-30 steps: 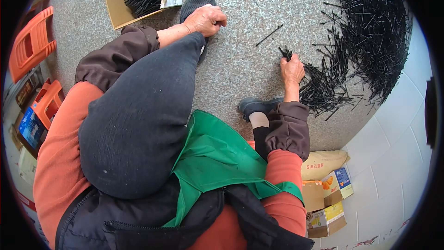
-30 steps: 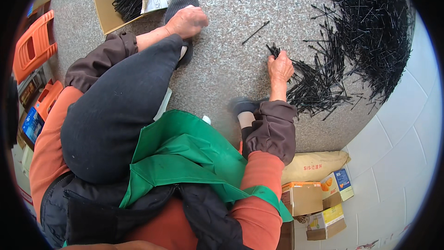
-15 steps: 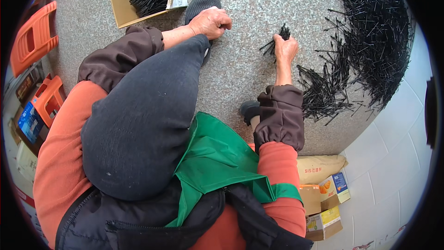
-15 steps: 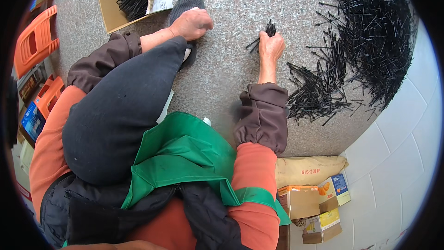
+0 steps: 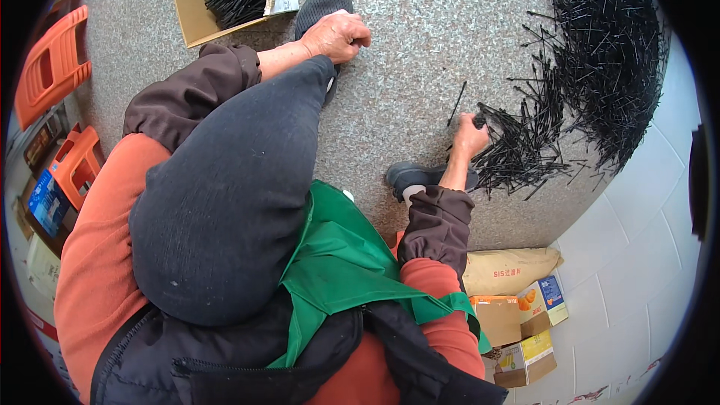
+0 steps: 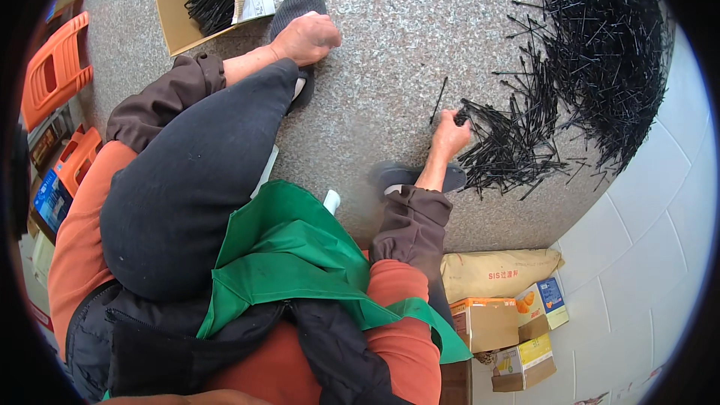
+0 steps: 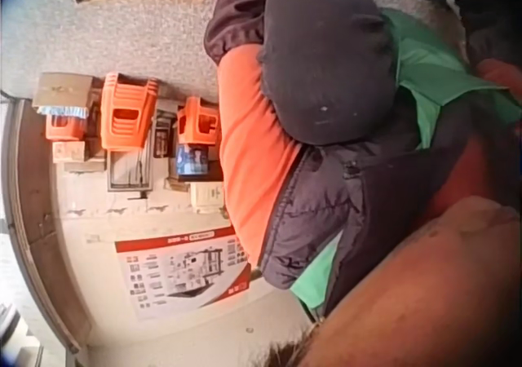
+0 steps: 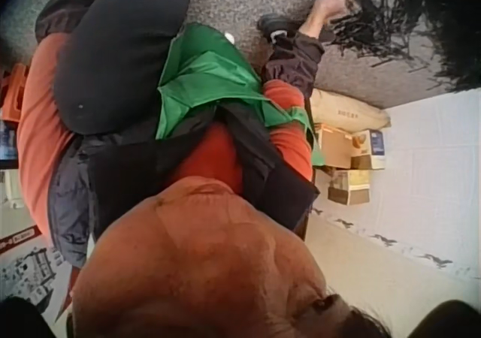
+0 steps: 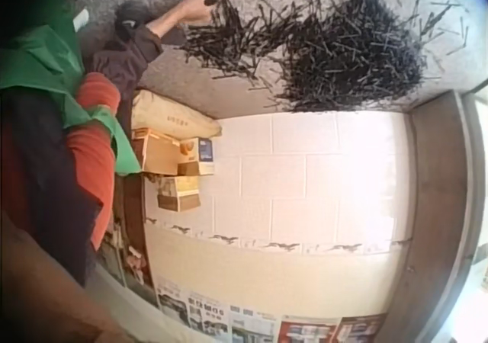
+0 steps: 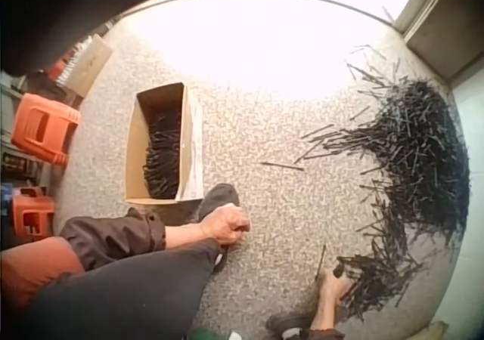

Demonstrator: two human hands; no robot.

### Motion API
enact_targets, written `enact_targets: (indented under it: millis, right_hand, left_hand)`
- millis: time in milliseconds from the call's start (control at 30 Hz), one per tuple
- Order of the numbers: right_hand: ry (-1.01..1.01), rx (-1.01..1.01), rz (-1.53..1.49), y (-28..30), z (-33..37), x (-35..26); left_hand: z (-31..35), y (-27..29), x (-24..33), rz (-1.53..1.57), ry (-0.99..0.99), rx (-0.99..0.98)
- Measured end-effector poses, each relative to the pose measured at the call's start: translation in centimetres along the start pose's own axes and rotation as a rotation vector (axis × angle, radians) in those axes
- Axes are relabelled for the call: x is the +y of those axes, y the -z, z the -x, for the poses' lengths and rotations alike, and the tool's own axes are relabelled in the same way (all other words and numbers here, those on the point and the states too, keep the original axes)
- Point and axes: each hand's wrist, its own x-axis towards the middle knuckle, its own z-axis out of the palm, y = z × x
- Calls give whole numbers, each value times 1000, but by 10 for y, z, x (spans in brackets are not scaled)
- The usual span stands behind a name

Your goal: Sorting a large pile of black plastic zip ties on the floor and placing them into cardboard boxes.

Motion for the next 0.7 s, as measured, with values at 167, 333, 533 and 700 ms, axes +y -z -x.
enact_targets:
  millis: [167,333,533,700]
  right_hand:
    - [-52,-177,351,-19,13,-11]
    - [180,-153,379,-25,17,-42]
    - [380,-198,339,-63,17,-107]
    - [522,-1239,652,-43,83,-85]
  left_hand:
    - [0,0,0,-18,1,-29]
    - [-2,-1,0,10,-14,-8]
    - [-2,0,1,-9,-3,-26]
    - [-1,0,-3,-12,5,-19]
